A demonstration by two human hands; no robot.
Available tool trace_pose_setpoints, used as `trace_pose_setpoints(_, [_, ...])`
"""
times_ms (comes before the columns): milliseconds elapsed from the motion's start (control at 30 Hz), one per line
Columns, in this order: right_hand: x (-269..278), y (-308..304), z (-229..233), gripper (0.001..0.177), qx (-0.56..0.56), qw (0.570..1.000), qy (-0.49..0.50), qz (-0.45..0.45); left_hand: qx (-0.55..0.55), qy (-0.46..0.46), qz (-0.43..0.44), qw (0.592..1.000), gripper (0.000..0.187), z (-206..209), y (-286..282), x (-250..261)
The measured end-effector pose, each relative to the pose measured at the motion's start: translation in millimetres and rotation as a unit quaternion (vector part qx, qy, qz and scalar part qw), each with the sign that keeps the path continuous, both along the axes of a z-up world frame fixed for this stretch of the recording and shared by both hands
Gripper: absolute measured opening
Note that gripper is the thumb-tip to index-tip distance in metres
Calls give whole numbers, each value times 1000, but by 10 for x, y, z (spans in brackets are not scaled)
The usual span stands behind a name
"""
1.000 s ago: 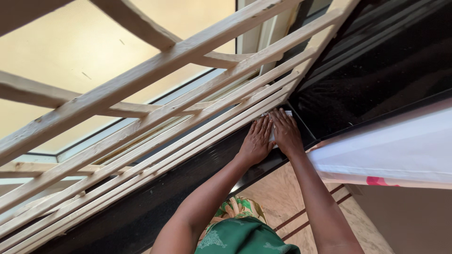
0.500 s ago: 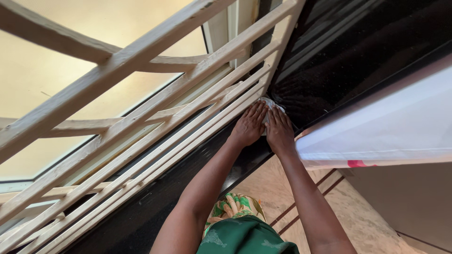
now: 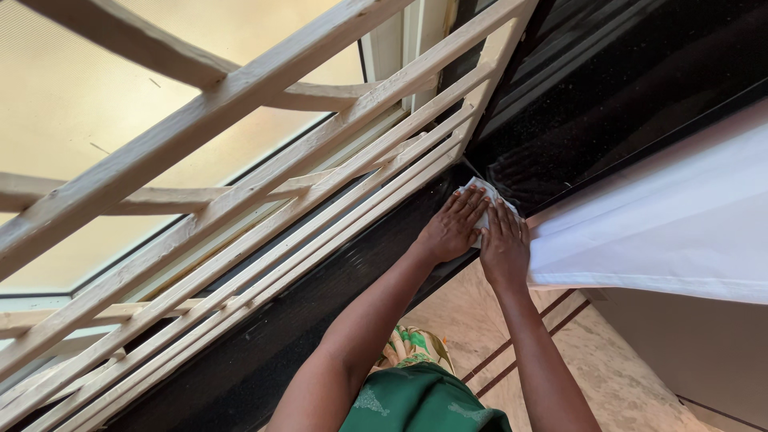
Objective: The person is cleaning a black granite window sill and a metal safety grill with a white cloth. They wipe the flat surface of the sill and then clean the individual bars and curves of the grill.
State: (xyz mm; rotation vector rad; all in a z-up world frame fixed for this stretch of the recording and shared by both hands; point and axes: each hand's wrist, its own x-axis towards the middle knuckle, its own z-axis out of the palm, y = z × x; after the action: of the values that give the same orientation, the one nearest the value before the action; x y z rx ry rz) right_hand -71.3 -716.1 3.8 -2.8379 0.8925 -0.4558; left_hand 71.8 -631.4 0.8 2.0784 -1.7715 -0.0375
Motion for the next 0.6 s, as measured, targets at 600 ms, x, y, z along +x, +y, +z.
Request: trace_pose_setpoints(600, [-280, 1064, -234, 57, 91, 987, -126, 37, 29, -21, -27, 999, 68, 4, 971, -271])
